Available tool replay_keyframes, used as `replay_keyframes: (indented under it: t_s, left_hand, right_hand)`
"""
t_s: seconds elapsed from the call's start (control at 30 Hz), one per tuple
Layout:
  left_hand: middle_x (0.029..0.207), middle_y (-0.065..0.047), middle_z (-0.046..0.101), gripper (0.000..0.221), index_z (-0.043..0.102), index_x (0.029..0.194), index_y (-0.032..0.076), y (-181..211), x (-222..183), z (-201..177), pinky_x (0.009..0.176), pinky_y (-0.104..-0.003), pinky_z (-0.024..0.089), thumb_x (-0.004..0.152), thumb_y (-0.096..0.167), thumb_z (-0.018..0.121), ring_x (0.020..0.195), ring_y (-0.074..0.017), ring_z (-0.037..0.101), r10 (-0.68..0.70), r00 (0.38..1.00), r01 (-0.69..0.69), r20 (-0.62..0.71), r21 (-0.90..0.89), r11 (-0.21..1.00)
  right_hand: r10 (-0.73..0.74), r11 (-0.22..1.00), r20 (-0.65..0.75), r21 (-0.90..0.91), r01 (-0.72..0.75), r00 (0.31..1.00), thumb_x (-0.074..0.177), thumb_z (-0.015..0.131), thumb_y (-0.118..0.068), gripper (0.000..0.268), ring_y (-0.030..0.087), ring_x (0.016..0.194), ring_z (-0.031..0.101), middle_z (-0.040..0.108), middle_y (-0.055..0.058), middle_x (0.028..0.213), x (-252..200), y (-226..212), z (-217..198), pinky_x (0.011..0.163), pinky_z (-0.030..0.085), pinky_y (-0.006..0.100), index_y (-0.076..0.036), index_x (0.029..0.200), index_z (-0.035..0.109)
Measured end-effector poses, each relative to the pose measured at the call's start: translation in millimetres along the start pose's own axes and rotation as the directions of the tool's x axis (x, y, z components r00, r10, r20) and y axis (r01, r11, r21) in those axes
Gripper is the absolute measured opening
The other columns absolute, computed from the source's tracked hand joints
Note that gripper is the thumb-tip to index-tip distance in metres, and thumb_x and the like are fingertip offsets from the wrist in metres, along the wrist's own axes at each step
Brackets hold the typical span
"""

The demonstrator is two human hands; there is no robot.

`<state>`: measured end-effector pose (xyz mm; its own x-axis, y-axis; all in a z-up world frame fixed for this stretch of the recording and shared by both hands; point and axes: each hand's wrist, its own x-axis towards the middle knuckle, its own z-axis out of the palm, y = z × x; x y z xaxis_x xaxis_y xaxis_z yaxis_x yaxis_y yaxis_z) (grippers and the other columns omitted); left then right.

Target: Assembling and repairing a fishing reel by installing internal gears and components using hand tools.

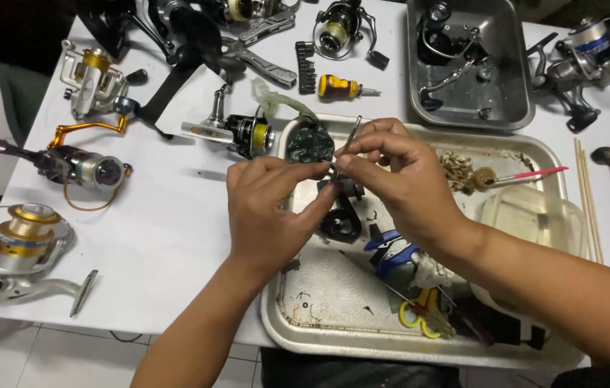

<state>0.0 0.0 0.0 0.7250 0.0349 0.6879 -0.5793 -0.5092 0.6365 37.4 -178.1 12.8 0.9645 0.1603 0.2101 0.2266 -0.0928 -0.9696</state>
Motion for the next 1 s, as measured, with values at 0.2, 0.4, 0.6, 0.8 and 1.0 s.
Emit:
replay_keyframes:
  t_s: [0.2, 0.4, 0.6, 0.8, 1.0]
  left_hand:
    - [0.086, 0.003, 0.076, 0.013, 0.08, 0.101, 0.015, -13.5, -1.5, -9.4, 0.088, -0.04, 0.035, 0.091, 0.022, 0.083, 0.086, -0.017, 0.063, 0.01, 0.998, -0.026, 0.068, 0.24, 0.97]
    - [0.095, 0.006, 0.078, 0.006, 0.078, 0.102, 0.015, -25.3, -0.3, -63.8, 0.085, -0.04, 0.034, 0.098, 0.019, 0.08, 0.085, -0.02, 0.062, 0.138, 0.957, -0.249, 0.255, 0.478, 0.842]
    - [0.087, 0.009, 0.071, 0.008, 0.076, 0.096, 0.021, -35.9, -26.9, -92.6, 0.086, -0.039, 0.037, 0.096, 0.014, 0.08, 0.086, -0.02, 0.06, 0.099, 0.918, -0.343, 0.385, 0.643, 0.684]
    - [0.081, 0.011, 0.067, 0.022, 0.068, 0.09, 0.023, -34.9, -36.9, -101.9, 0.09, -0.038, 0.034, 0.097, 0.003, 0.072, 0.089, -0.0188, 0.063, 0.138, 0.898, -0.41, 0.417, 0.683, 0.605]
    - [0.08, 0.012, 0.062, 0.029, 0.067, 0.089, 0.025, -36.4, -37.9, -105.0, 0.091, -0.037, 0.029, 0.093, -0.003, 0.069, 0.093, -0.0167, 0.063, 0.153, 0.886, -0.444, 0.439, 0.703, 0.555]
  right_hand:
    - [0.214, 0.939, 0.22, -0.313, -0.139, 0.952, 0.082, 0.073, -0.04, 0.052, 0.016, 0.111, 0.057, 0.063, 0.003, 0.126, 9.5, -38.1, -4.0, 0.094, 0.047, 0.029, -0.018, 0.129, 0.068]
    - [0.238, 0.539, 0.492, -0.784, 0.308, 0.837, 0.082, 0.074, -0.055, 0.071, 0.029, 0.118, 0.058, 0.064, 0.01, 0.13, -2.3, -0.3, -36.4, 0.106, 0.037, 0.054, -0.022, 0.143, 0.058]
    - [0.369, 0.233, 0.501, -0.865, 0.444, 0.783, 0.078, 0.066, -0.083, 0.094, 0.037, 0.11, 0.063, 0.066, 0.014, 0.121, -10.3, 16.8, -16.6, 0.095, 0.041, 0.054, -0.025, 0.15, 0.048]
    - [0.433, 0.123, 0.502, -0.856, 0.503, 0.749, 0.081, 0.063, -0.079, 0.079, 0.032, 0.105, 0.068, 0.078, 0.004, 0.107, -8.0, 11.1, -4.5, 0.093, 0.037, 0.048, -0.028, 0.141, 0.058]
    - [0.347, 0.173, 0.524, -0.851, 0.496, 0.778, 0.078, 0.07, -0.069, 0.059, 0.026, 0.097, 0.066, 0.077, 0.001, 0.099, -14.3, 22.5, -12.9, 0.092, 0.036, 0.047, -0.03, 0.123, 0.072]
